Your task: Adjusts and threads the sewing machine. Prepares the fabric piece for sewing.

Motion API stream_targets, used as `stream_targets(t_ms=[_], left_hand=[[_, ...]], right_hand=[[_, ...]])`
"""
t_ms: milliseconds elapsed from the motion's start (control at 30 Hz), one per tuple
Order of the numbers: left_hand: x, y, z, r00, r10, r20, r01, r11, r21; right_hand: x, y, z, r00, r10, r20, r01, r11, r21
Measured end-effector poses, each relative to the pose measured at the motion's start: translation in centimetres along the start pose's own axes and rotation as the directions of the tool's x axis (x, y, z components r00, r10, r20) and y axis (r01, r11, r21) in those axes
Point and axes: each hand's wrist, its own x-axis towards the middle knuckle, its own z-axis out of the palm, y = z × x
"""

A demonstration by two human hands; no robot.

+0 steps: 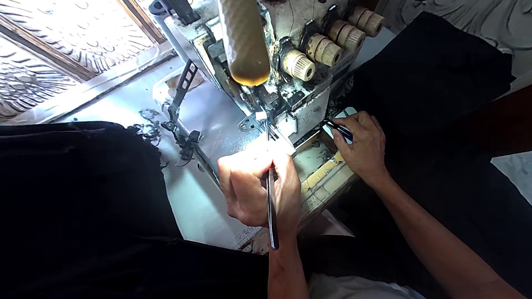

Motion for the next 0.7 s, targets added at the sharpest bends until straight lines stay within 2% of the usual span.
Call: stream_targets(t_ms=[333, 700], left_hand=[[0.08, 0.01, 0.15, 1.0, 0.02, -0.006, -0.02, 1.0, 0.007], [0.33, 0.47, -0.03, 0.998, -0.069, 0.012, 0.069, 0.998, -0.009]], right_hand=[[-0.01, 0.0, -0.05, 1.0, 0.001, -0.001, -0.001, 1.0, 0.002], [-0.13, 0.08, -0.05, 1.0, -0.006, -0.001, 0.006, 1.0, 0.008]])
